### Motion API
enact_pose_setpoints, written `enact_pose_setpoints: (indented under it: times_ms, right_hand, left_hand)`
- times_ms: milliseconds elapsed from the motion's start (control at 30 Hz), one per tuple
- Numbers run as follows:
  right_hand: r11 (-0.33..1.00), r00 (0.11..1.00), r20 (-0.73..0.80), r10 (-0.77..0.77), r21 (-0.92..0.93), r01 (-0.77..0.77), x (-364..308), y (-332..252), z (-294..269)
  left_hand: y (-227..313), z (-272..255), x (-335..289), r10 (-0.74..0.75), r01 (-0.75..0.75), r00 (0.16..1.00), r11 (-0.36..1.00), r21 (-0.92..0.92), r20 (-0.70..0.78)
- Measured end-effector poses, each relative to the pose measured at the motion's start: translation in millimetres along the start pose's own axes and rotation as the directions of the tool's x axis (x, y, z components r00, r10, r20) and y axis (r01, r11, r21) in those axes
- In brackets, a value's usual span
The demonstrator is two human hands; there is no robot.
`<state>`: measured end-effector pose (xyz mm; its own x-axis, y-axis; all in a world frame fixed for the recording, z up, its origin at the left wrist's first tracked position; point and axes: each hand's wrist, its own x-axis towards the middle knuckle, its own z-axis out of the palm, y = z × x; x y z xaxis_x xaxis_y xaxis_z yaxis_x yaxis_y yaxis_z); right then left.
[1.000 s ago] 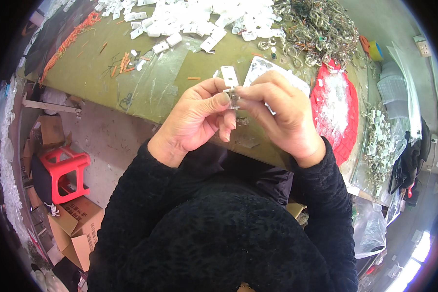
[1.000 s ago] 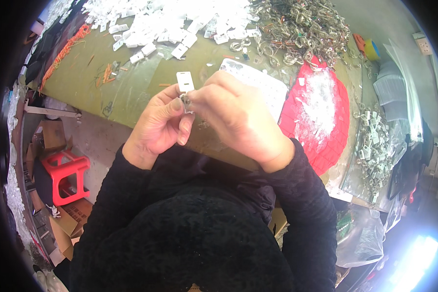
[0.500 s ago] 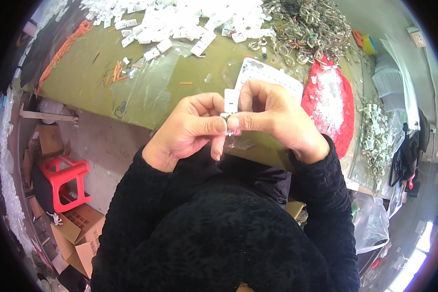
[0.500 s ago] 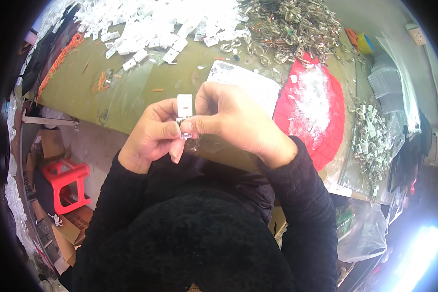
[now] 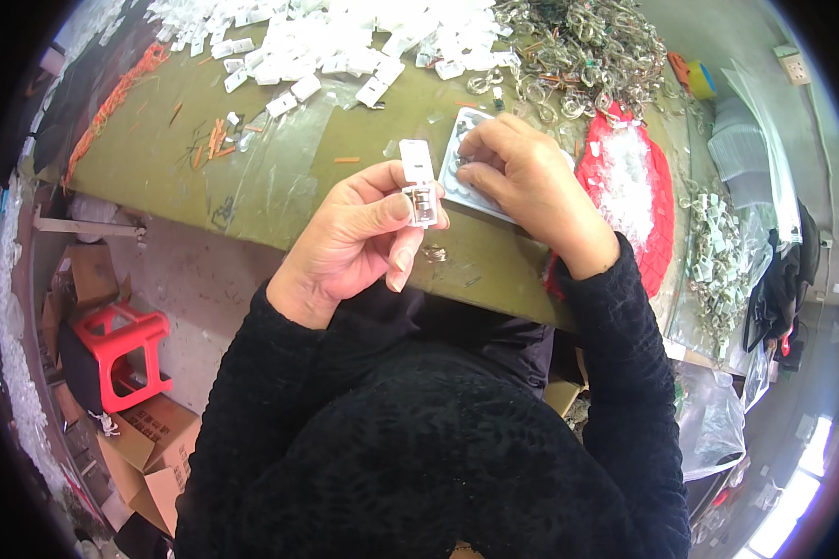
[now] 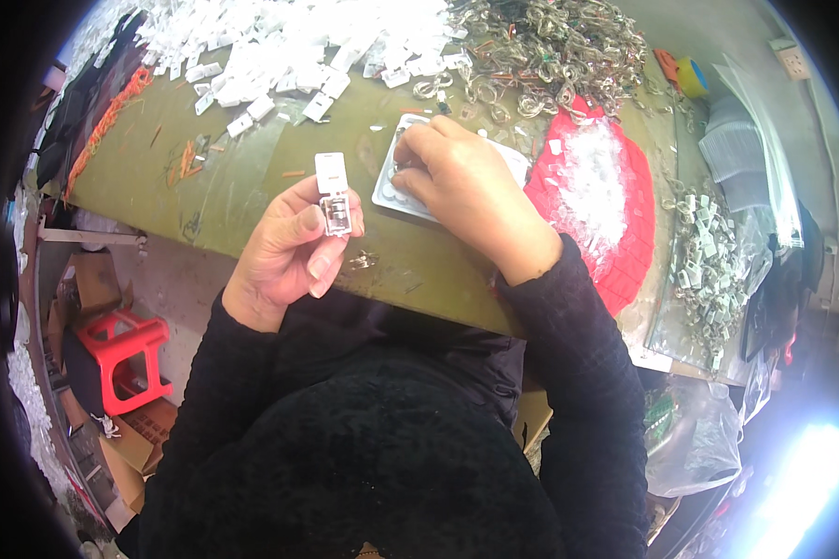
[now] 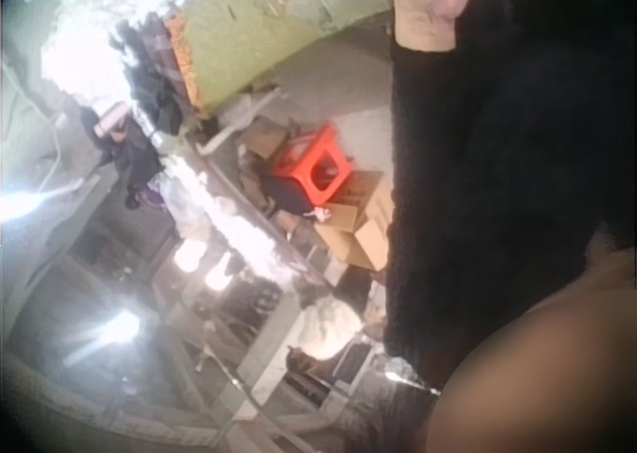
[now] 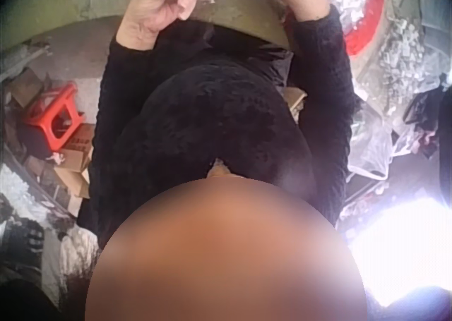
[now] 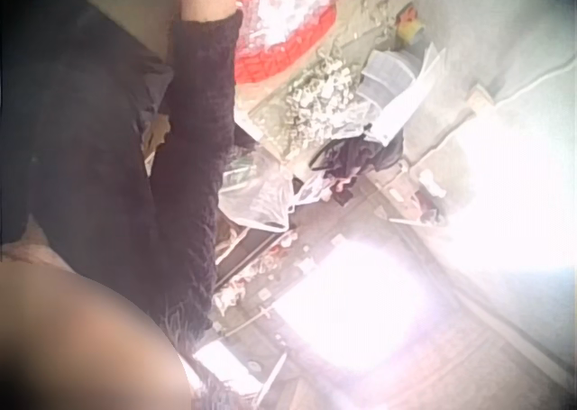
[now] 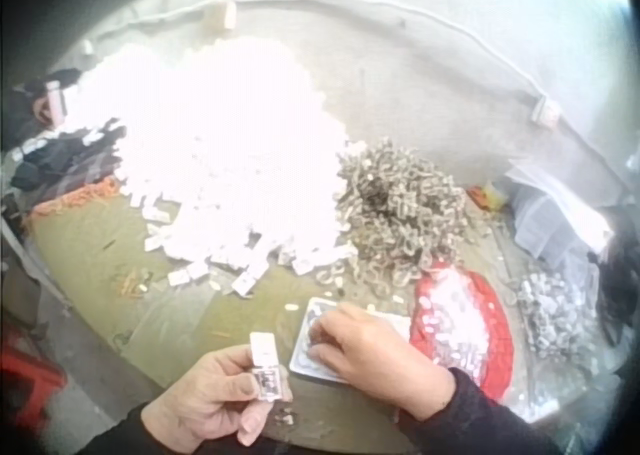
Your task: The person assembles small electronic components by hand, inserting pins into white plastic housings and placing them into a tray. They repeatedly pick up components, align them, and insert them into housings, then place the assembled units into a tray on the table.
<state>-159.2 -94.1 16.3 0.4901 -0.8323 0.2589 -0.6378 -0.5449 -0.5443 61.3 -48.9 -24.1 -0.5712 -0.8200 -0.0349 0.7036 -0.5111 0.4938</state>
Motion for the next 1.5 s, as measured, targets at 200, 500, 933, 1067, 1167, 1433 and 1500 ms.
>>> enact_pose_setpoints:
  times_ms: [200,500,933,1067,1167,1433,1500]
  right_hand:
    - [0.976,0.996,-0.025,-0.089,-0.204,0.082,1.8,-3.2,7.8]
    - [0.973,0.961,-0.184,-0.206,0.068,0.222,-11.0,-44.6,-13.5]
    - [0.94,0.998,0.02,-0.067,0.338,0.056,-16.8,-58.4,-5.8]
    - [0.736,0.93,0.291,0.225,0.575,-0.359,-26.3,-63.6,-8.5]
    - [0.659,0.861,0.452,0.233,0.578,-0.482,-38.8,-65.8,-13.6]
    - [0.86,0.978,0.208,0.031,0.493,-0.132,-71.5,-72.3,-24.9]
    - [0.908,0.997,0.08,0.002,0.417,-0.035,-81.8,-77.5,-21.4]
  left_hand:
    - [0.3,0.6,1.3,-0.008,0.007,1.0,1.0,-0.024,-0.003]
    - [0.2,1.3,0.9,-0.028,0.028,1.0,0.998,-0.054,-0.007]
    - [-6.8,4.4,-7.4,0.011,0.005,0.993,0.991,0.136,-0.114]
    - [-8.7,11.4,-25.4,-0.036,0.037,0.999,0.998,0.045,-0.024]
    - [-16.1,18.0,-38.9,-0.167,0.17,0.985,0.978,0.119,-0.033]
    - [-36.5,25.8,-46.0,-0.331,0.331,0.943,0.943,0.012,0.018]
    - [-41.3,28.7,-47.2,-0.335,0.333,0.942,0.94,0.066,0.021]
